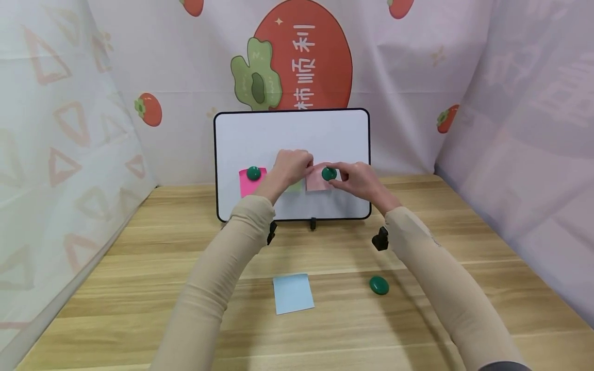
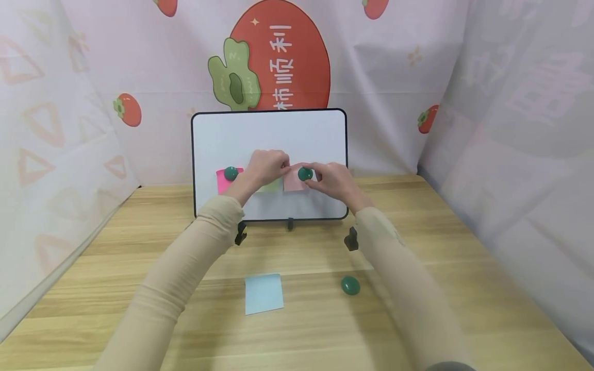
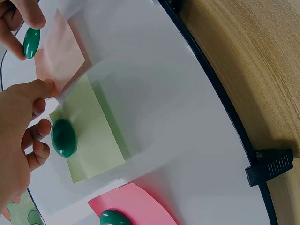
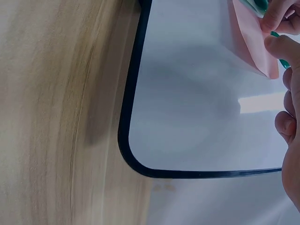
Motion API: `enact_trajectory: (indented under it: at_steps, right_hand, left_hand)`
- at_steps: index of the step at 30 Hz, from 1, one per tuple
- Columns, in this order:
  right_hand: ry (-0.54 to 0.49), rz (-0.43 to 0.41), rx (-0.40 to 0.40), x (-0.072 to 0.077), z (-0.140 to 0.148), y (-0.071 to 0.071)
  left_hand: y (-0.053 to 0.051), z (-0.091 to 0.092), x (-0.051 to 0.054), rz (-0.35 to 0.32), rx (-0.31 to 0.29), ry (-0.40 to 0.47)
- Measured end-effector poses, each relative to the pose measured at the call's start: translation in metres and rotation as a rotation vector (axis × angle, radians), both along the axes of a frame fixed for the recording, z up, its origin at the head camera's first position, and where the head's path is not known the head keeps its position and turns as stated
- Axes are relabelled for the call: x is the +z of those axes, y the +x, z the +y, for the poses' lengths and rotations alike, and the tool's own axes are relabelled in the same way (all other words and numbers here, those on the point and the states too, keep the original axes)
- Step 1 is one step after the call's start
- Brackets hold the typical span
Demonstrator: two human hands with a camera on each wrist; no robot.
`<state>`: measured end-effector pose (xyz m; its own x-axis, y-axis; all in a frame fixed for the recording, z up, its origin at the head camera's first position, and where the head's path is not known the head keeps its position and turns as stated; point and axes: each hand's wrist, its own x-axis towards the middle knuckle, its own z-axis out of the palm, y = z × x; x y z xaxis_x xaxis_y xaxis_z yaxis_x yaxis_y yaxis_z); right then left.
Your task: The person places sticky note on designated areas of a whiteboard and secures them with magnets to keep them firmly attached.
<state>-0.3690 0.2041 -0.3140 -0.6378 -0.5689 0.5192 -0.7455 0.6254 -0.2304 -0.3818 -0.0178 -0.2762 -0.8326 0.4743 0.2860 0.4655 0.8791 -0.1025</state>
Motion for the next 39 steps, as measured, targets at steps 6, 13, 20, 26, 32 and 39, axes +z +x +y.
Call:
enact_trajectory:
  at_steps: [6,13,20,26,32,39]
  right_hand:
    - [-0.044,0.051,-0.021,0.002,-0.010,-0.009]
    - [-0.020,0.041,-0.071,0.009,-0.022,-0.014]
    - [0.000,0.055,-0.142,0.008,-0.029,-0.018]
    - [0.012,0.058,-0.164,0.006,-0.032,-0.019]
    - [0.010,0.094,-0.185,0.004,-0.035,-0.020]
    - [-0.007,0.071,-0.199,0.002,-0.036,-0.017]
  left_hand:
    - [0.001,0.001,0.000,0.019,-0.005,-0.015]
    - [0.000,0.003,0.002,0.037,0.003,-0.044]
    - [0.000,0.005,0.003,0.052,0.006,-0.047]
    - [0.002,0.005,0.005,0.091,0.005,-0.071]
    - [0.004,0.007,0.008,0.097,0.017,-0.126]
    - [0.004,0.010,0.006,0.096,0.081,-0.151]
